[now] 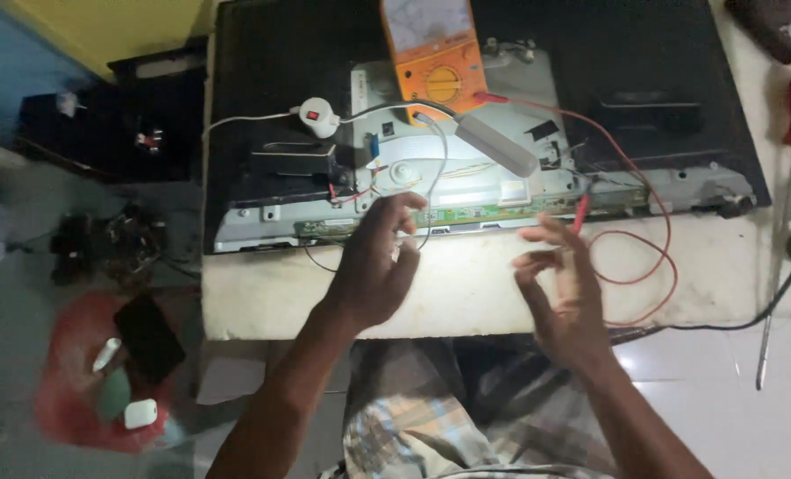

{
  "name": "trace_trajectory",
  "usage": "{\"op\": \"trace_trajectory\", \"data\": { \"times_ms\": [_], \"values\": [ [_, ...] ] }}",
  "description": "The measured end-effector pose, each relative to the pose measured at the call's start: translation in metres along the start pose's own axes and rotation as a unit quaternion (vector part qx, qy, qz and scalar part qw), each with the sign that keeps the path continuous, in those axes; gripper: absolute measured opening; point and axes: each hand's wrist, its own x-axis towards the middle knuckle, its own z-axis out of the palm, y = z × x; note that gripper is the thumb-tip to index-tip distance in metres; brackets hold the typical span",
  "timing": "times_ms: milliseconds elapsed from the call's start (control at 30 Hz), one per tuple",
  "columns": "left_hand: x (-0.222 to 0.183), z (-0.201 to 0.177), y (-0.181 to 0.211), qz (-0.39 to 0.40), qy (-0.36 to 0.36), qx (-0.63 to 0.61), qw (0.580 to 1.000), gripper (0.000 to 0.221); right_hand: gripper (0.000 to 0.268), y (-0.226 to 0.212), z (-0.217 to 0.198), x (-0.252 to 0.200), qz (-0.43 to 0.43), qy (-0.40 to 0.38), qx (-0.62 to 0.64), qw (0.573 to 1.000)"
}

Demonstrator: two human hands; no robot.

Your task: Testing the voltage or continuity of a TV circuit board using a digital multimeter to diagnose faults.

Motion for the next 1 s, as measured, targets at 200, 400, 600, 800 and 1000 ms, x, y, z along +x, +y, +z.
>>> {"op": "trace_trajectory", "data": {
  "times_ms": [200, 400, 600, 800, 1000],
  "values": [
    [0.007, 0.062, 0.040, 0.079, -0.077, -0.117, 0.987, 0.049, 0.062, 0.012, 0.034, -0.034, 0.165, -0.087, 0.225, 0.956],
    [0.036, 0.013, -0.012, 0.151, 0.035, 0.101, 0.983, 0.036, 0.045, 0.023, 0.004, -0.030, 0.192, -0.023, 0.293, 0.936],
    [0.099, -0.040, -0.091, 0.181, 0.153, 0.269, 0.934, 0.033, 0.063, 0.026, 0.040, -0.020, -0.084, -0.121, -0.257, 0.955],
    [0.121, -0.076, -0.145, 0.001, -0.030, 0.423, 0.906, 0.041, 0.036, 0.060, 0.040, -0.021, -0.178, -0.020, -0.325, 0.928],
    [0.160, -0.080, -0.152, -0.170, -0.193, 0.426, 0.868, 0.040, 0.041, 0.094, -0.003, -0.022, -0.156, 0.003, -0.396, 0.905]
  ]
}}
